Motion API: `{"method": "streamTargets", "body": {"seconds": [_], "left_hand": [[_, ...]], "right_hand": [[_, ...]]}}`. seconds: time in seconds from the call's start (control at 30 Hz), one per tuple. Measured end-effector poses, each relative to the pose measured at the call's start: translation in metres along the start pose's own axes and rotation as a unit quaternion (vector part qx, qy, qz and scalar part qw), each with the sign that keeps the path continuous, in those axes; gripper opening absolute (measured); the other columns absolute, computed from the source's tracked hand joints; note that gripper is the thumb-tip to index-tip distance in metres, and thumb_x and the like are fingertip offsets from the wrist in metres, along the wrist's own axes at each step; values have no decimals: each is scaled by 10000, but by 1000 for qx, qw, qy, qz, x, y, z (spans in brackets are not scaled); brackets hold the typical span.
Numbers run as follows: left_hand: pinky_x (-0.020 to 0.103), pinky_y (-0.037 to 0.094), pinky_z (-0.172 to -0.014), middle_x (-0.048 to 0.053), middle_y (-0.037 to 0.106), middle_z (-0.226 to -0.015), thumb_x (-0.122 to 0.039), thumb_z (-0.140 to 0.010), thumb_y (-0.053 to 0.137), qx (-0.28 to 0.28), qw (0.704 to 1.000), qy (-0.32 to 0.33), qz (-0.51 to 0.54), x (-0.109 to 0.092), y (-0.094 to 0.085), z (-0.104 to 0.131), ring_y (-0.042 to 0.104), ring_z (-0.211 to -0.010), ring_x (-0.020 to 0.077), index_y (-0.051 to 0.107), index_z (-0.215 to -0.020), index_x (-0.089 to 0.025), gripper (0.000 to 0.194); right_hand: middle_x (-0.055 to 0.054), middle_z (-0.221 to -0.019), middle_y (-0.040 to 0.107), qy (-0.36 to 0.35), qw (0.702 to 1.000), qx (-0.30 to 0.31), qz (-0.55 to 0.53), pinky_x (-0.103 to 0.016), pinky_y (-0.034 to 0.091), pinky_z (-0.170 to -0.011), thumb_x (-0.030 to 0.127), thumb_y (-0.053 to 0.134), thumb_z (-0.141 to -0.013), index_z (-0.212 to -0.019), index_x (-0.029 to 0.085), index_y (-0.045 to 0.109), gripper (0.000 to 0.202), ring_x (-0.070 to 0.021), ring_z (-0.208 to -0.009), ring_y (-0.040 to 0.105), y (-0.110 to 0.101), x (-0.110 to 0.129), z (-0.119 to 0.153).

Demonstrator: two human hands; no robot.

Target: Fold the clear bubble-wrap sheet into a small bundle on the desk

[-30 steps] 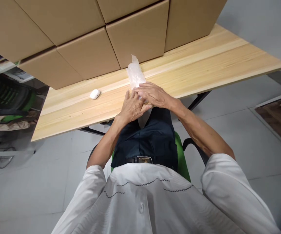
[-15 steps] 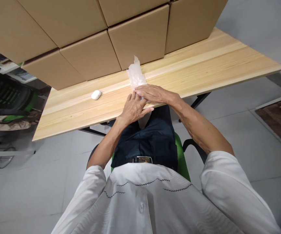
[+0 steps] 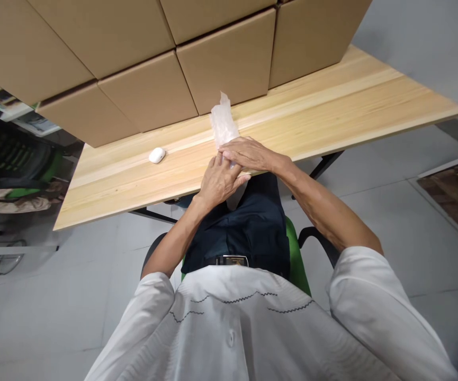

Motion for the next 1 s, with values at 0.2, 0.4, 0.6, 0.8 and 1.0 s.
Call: {"method": "streamTargets", "body": {"seconds": [0.2,0.4,0.6,0.8,1.0], "left_hand": [[769,457,-1550,304,518,-2053,-696,-1310,626,14,1000,0,-17,-4,0,6,447,-1958,596,652,-1914,-245,754],[777,424,-1572,300,478,-2083,-699,-1301,653,13,1000,-5,2,-3,1,8,384,-1999,588,647,-1928,-271,758],[784,452,-1558,277,500,-2081,-681,-1296,671,8,1000,-5,5,1,-1,11,442,-1972,588,687,-1899,-287,720],[829,367,-1603,256,599,-2024,-643,-1310,659,-35,999,-8,15,7,-5,16,505,-1953,539,752,-1815,-288,625],[785,329,-1648,217,740,-1897,-482,-1335,595,-91,995,-31,42,31,-8,29,622,-1886,428,830,-1402,-256,333]], "right_hand": [[-144,-1949,706,7,1000,29,-6,-697,294,-1645,500,401,-1336,-1832,208,772,685,-352,-1938,515,5,-29,-1],[-136,-2009,633,26,997,65,21,-694,257,-1661,542,345,-1337,-1900,172,712,766,-368,-2002,405,9,-33,-3],[-108,-2072,551,57,993,97,33,-649,292,-1660,497,354,-1326,-1954,204,645,752,-347,-2016,382,9,-36,-5],[-117,-1858,790,89,993,69,-23,-596,489,-1540,604,278,-1363,-1779,240,802,761,-381,-1806,679,-7,-16,-8],[-242,-1550,927,123,987,53,94,-569,510,-1364,424,221,-1363,-1501,124,897,752,-404,-1517,815,-21,19,3]]}}
Point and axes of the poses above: each hand's wrist, its own z-axis away from the middle knuckle, its own y-axis out of the palm, x = y × z, the point moved 8 cm from there along -z, towards the middle knuckle
